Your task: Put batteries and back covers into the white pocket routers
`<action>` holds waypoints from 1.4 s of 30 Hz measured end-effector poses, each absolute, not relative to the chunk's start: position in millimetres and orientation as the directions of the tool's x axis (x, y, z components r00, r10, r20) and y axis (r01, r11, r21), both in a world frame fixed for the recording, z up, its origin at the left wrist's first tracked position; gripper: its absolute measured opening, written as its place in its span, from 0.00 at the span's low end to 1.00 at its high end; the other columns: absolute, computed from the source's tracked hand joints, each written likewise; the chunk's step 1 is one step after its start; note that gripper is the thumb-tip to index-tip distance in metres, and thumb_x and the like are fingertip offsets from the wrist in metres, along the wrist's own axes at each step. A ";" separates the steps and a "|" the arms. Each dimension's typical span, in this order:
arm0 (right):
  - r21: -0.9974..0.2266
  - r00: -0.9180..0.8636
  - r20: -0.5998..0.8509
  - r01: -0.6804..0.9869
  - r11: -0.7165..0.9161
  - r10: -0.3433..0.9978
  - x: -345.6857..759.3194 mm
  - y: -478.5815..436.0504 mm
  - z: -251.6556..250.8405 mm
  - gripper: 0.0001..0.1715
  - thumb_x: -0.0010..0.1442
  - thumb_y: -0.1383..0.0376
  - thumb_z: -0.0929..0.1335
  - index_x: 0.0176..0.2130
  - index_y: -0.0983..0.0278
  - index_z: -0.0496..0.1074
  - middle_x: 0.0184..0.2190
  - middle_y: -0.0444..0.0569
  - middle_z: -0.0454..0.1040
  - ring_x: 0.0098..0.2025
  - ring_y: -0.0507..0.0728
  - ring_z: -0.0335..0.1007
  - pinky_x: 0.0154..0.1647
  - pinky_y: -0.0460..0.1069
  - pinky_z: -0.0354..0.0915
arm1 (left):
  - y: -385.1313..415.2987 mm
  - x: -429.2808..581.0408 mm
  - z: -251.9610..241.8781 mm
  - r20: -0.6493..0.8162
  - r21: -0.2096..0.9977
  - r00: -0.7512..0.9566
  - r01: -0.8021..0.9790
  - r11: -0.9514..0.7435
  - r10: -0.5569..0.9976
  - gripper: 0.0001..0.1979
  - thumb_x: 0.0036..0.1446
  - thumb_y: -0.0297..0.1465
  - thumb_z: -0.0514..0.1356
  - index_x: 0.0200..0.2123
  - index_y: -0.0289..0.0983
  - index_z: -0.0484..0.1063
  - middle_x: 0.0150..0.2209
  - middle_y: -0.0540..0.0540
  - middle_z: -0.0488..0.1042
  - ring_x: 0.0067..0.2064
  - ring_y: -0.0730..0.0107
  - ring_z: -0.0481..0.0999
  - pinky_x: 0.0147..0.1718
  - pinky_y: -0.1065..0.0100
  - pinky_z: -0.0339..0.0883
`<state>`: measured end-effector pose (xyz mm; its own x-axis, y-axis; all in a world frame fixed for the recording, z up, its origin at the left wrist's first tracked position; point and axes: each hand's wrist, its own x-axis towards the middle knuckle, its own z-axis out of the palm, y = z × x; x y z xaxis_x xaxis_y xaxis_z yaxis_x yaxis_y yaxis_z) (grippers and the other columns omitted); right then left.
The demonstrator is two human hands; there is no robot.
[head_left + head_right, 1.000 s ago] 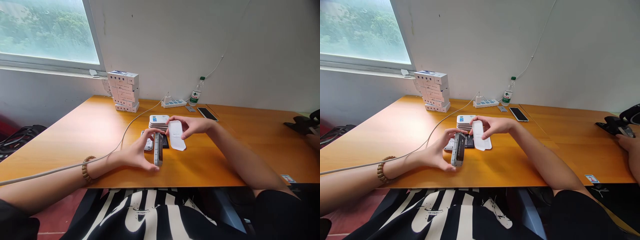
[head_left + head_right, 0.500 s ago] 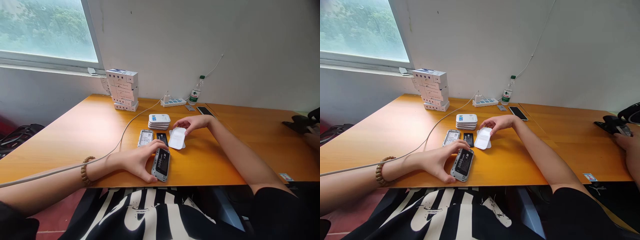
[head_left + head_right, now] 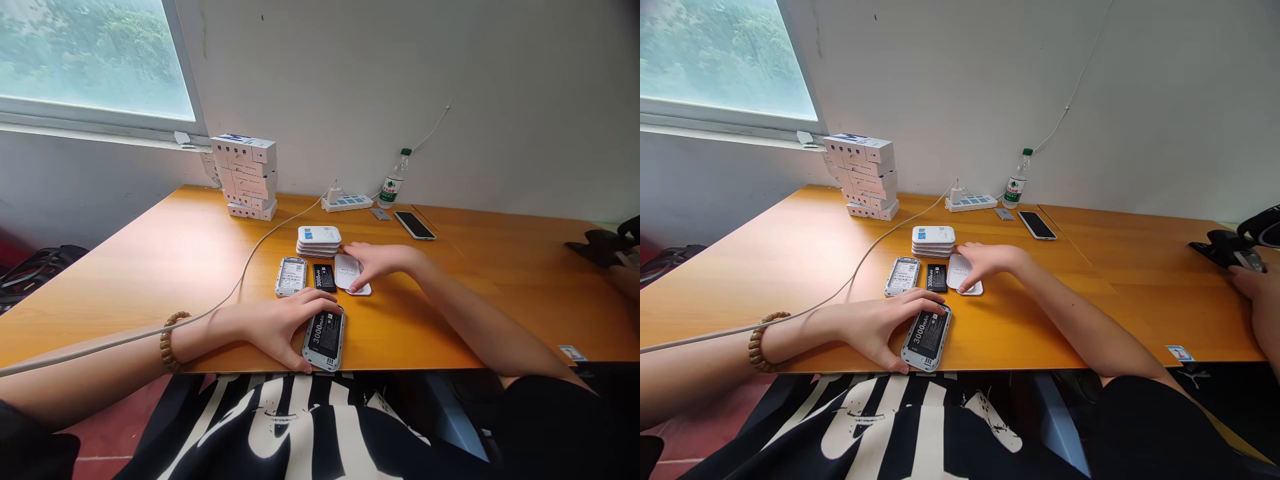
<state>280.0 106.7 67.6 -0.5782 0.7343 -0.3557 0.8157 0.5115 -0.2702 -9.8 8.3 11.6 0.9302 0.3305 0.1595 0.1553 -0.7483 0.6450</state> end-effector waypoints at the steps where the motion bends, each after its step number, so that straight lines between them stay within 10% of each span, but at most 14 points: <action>1: -0.240 -0.562 -0.374 0.827 0.509 0.738 275.7 103.6 66.2 0.62 0.41 0.39 0.80 0.66 0.61 0.66 0.58 0.61 0.72 0.63 0.79 0.67 0.62 0.66 0.67 | 8.0 -9.8 11.5 0.156 0.643 0.931 0.157 -0.750 0.329 0.50 0.49 0.40 0.76 0.71 0.44 0.56 0.70 0.35 0.60 0.71 0.40 0.63 0.67 0.47 0.67; 7: -0.175 -0.500 -0.431 0.863 0.475 0.751 268.5 95.8 70.0 0.49 0.46 0.44 0.78 0.61 0.60 0.67 0.56 0.59 0.70 0.61 0.78 0.67 0.59 0.65 0.68 | 7.1 -9.4 9.8 0.146 0.632 0.934 0.165 -0.757 0.326 0.50 0.50 0.42 0.76 0.71 0.45 0.56 0.70 0.34 0.59 0.72 0.39 0.61 0.67 0.45 0.67; 35: -0.110 -0.452 -0.516 0.878 0.467 0.728 273.2 92.5 74.0 0.59 0.43 0.54 0.78 0.69 0.59 0.60 0.61 0.60 0.68 0.66 0.80 0.62 0.60 0.68 0.67 | 8.6 -9.1 10.1 0.160 0.620 0.935 0.155 -0.769 0.317 0.50 0.51 0.44 0.75 0.71 0.44 0.57 0.71 0.33 0.60 0.73 0.38 0.60 0.66 0.45 0.66; 42: -0.074 -0.472 -0.379 0.873 0.482 0.796 264.0 56.0 92.3 0.25 0.58 0.50 0.72 0.49 0.62 0.74 0.51 0.61 0.73 0.54 0.76 0.70 0.53 0.64 0.67 | -3.5 -5.0 9.0 0.141 0.632 0.865 0.295 -0.716 0.481 0.59 0.46 0.45 0.78 0.74 0.41 0.51 0.71 0.31 0.62 0.72 0.36 0.63 0.67 0.43 0.64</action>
